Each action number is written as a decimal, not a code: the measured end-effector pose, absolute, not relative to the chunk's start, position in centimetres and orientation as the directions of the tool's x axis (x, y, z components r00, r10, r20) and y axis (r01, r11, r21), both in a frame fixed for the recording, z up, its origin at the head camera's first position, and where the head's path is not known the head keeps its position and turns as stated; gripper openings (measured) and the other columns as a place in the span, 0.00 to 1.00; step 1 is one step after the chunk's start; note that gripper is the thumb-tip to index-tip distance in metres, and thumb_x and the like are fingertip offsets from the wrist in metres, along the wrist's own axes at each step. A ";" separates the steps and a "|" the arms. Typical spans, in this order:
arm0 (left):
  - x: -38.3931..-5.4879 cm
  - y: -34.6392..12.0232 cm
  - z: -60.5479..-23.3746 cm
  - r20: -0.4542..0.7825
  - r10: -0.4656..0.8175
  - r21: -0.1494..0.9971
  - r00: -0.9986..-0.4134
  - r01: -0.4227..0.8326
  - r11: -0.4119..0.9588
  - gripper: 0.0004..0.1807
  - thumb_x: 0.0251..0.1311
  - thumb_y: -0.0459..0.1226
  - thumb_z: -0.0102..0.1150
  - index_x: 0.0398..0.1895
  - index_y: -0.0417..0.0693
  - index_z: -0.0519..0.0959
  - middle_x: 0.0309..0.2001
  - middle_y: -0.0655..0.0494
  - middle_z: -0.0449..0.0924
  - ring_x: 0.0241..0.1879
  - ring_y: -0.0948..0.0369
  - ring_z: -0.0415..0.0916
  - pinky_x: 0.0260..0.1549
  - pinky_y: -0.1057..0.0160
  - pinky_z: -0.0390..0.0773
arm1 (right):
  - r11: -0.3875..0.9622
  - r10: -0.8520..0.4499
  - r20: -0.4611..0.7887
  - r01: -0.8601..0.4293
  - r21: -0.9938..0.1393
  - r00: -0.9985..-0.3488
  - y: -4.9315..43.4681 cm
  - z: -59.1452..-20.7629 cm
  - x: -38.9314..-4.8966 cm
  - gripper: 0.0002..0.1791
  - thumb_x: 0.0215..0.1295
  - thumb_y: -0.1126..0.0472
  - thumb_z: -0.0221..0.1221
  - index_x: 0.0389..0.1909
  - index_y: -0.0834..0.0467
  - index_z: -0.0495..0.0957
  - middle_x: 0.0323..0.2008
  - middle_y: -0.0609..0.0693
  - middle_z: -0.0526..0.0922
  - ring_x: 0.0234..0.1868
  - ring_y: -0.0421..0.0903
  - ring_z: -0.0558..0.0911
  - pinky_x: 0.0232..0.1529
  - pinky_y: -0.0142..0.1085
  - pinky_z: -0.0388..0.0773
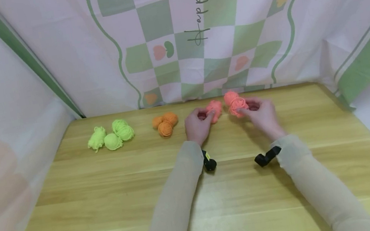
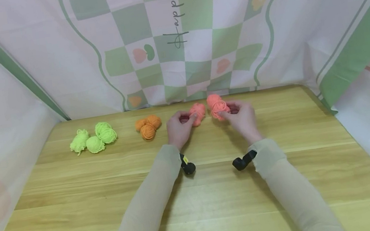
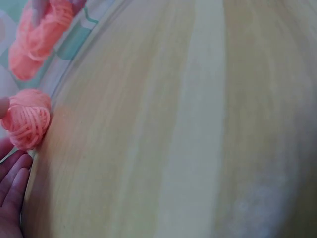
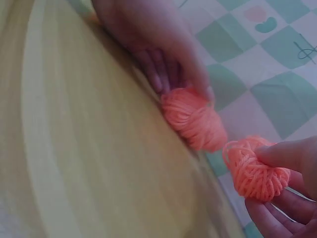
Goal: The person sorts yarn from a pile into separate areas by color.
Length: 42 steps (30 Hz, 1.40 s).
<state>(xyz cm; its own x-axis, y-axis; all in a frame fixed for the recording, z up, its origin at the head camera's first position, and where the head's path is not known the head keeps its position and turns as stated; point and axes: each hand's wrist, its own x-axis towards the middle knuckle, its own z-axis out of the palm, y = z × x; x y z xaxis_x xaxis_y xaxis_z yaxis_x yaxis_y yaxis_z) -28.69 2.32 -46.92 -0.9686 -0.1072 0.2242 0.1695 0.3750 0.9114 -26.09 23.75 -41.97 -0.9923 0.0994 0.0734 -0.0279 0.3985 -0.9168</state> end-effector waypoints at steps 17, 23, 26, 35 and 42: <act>-28.6 2.1 -46.9 0.238 -0.075 0.902 -0.968 0.192 0.387 0.16 0.62 0.50 0.71 0.40 0.47 0.86 0.33 0.61 0.84 0.35 0.66 0.80 0.40 0.67 0.80 | 0.497 -0.020 0.055 -0.057 -0.866 -0.998 22.2 -43.6 -26.0 0.27 0.68 0.58 0.68 0.64 0.64 0.76 0.59 0.62 0.81 0.57 0.57 0.81 0.59 0.46 0.77; -28.5 2.2 -47.0 0.238 -0.075 0.904 -0.968 0.193 0.381 0.18 0.62 0.49 0.71 0.44 0.46 0.86 0.35 0.60 0.85 0.36 0.66 0.81 0.40 0.68 0.80 | 0.474 -0.020 0.052 -0.055 -0.879 -0.998 22.2 -43.7 -25.7 0.28 0.68 0.56 0.68 0.65 0.63 0.75 0.60 0.61 0.80 0.58 0.57 0.81 0.61 0.47 0.76; -28.5 2.2 -47.1 0.233 -0.089 0.918 -0.969 0.188 0.349 0.18 0.61 0.48 0.73 0.46 0.45 0.85 0.35 0.61 0.85 0.36 0.67 0.81 0.40 0.69 0.80 | 0.449 -0.009 0.034 -0.034 -0.893 -0.999 22.6 -43.5 -25.6 0.30 0.68 0.53 0.67 0.66 0.62 0.75 0.62 0.60 0.78 0.60 0.56 0.79 0.62 0.47 0.74; -27.9 1.6 -46.3 0.179 -0.086 0.945 -0.980 0.147 0.291 0.25 0.60 0.49 0.73 0.52 0.42 0.83 0.39 0.54 0.85 0.39 0.63 0.82 0.42 0.66 0.81 | 0.409 0.041 0.034 -0.014 -0.913 -0.999 24.3 -41.5 -24.8 0.37 0.66 0.44 0.68 0.69 0.61 0.72 0.65 0.59 0.76 0.62 0.53 0.77 0.57 0.38 0.78; -27.2 0.6 -44.6 0.171 0.035 0.914 -0.985 0.171 0.369 0.32 0.60 0.55 0.70 0.61 0.46 0.79 0.51 0.54 0.83 0.50 0.60 0.79 0.51 0.63 0.78 | 0.457 0.112 0.126 -0.061 -0.887 -0.986 25.9 -40.0 -24.4 0.36 0.65 0.41 0.67 0.66 0.60 0.75 0.62 0.59 0.78 0.60 0.50 0.78 0.55 0.30 0.77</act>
<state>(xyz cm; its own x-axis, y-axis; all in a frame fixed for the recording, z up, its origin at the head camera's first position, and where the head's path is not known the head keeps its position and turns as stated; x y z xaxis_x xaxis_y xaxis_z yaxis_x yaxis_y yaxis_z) -27.24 0.64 -44.61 -0.9847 0.0354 0.1705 0.1715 0.3689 0.9135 -24.44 25.95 -39.95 -0.9857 0.1121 0.1260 -0.0613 0.4574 -0.8871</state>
